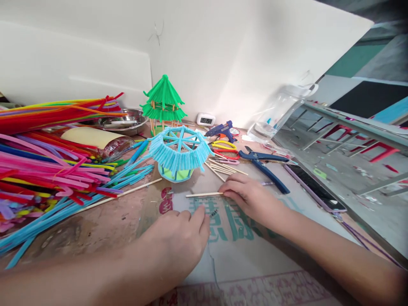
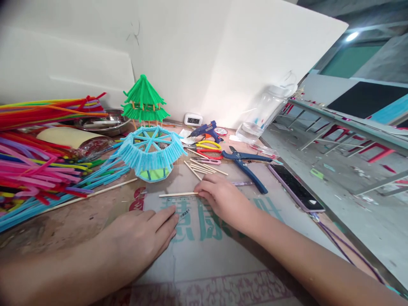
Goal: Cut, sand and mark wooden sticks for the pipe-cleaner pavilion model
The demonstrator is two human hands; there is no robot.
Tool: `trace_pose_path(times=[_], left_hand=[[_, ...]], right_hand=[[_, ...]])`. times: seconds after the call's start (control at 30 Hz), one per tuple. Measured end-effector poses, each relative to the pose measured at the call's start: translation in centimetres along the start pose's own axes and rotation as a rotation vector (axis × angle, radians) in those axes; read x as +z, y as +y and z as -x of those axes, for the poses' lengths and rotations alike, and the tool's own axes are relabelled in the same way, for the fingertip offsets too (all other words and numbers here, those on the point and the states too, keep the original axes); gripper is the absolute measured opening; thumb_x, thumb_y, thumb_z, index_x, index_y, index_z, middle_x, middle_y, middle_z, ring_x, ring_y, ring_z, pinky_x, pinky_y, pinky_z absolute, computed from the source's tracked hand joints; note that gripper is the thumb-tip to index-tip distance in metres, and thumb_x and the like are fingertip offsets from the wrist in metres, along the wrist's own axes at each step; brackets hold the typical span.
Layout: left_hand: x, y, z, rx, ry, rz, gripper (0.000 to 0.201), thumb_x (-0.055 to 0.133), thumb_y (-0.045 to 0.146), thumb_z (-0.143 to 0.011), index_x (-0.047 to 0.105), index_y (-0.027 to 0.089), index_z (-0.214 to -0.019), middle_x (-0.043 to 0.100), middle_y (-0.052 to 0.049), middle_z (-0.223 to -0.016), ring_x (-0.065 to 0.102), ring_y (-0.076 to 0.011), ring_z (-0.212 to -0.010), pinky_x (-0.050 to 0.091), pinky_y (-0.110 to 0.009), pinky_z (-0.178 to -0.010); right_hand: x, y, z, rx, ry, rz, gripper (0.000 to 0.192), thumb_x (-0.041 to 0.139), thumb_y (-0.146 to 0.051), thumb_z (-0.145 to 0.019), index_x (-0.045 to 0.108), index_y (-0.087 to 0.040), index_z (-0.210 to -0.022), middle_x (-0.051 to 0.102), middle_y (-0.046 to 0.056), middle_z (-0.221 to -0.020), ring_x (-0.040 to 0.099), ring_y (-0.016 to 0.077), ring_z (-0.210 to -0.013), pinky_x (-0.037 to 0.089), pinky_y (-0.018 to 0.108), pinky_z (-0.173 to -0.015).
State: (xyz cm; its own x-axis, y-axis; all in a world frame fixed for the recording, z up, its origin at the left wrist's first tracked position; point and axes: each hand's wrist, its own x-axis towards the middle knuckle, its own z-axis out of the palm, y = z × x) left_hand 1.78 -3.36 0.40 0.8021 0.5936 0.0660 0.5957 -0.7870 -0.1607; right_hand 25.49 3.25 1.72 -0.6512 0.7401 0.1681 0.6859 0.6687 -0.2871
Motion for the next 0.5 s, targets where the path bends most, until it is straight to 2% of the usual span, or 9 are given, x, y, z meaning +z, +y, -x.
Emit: trace_pose_path(times=[0.1,0.17,0.33,0.5], left_hand=[[-0.6,-0.2,-0.1,-0.002,-0.071,0.017,0.040,0.050,0.012,-0.091,0.058,0.011,-0.130,0.065,-0.018,-0.127,0.073,-0.0221,-0.079,0.059,-0.029,-0.056],[-0.9,-0.3,-0.2,-0.020,-0.077,0.018,0.042,0.049,0.009,-0.091,0.057,0.013,-0.131,0.066,-0.016,-0.125,0.073,-0.0210,-0.081,0.059,-0.028,-0.059],[-0.7,-0.5,-0.4,-0.042,-0.116,0.021,0.043,0.052,0.013,-0.089,0.058,0.016,-0.132,0.066,-0.015,-0.126,0.072,-0.0194,-0.070,0.056,-0.027,-0.051],[0.0,-0.4,-0.3,-0.015,-0.080,-0.023,0.047,0.053,0.020,-0.090,0.054,0.014,-0.137,0.065,-0.020,-0.129,0.070,-0.0200,-0.056,0.053,-0.029,-0.042]], right_hand=[[-0.2,-0.2,0.7,0.000,0.012,0.013,0.021,0.047,-0.017,-0.098,0.067,-0.017,-0.102,0.061,0.009,-0.096,0.056,0.0214,-0.091,0.046,0.035,-0.080],[0.1,-0.7,0.4,-0.037,0.042,0.012,0.022,0.049,-0.019,-0.098,0.067,-0.018,-0.110,0.060,0.010,-0.101,0.055,0.0222,-0.095,0.046,0.036,-0.083],[2.1,-1.1,-0.7,-0.166,0.108,-0.085,0.028,0.048,-0.017,-0.099,0.068,-0.022,-0.118,0.061,0.009,-0.105,0.056,0.0203,-0.097,0.047,0.034,-0.084],[2.9,-0.4,-0.8,-0.168,0.108,-0.139,0.033,0.047,-0.012,-0.098,0.072,-0.024,-0.115,0.061,0.008,-0.097,0.057,0.0178,-0.090,0.047,0.032,-0.078]])
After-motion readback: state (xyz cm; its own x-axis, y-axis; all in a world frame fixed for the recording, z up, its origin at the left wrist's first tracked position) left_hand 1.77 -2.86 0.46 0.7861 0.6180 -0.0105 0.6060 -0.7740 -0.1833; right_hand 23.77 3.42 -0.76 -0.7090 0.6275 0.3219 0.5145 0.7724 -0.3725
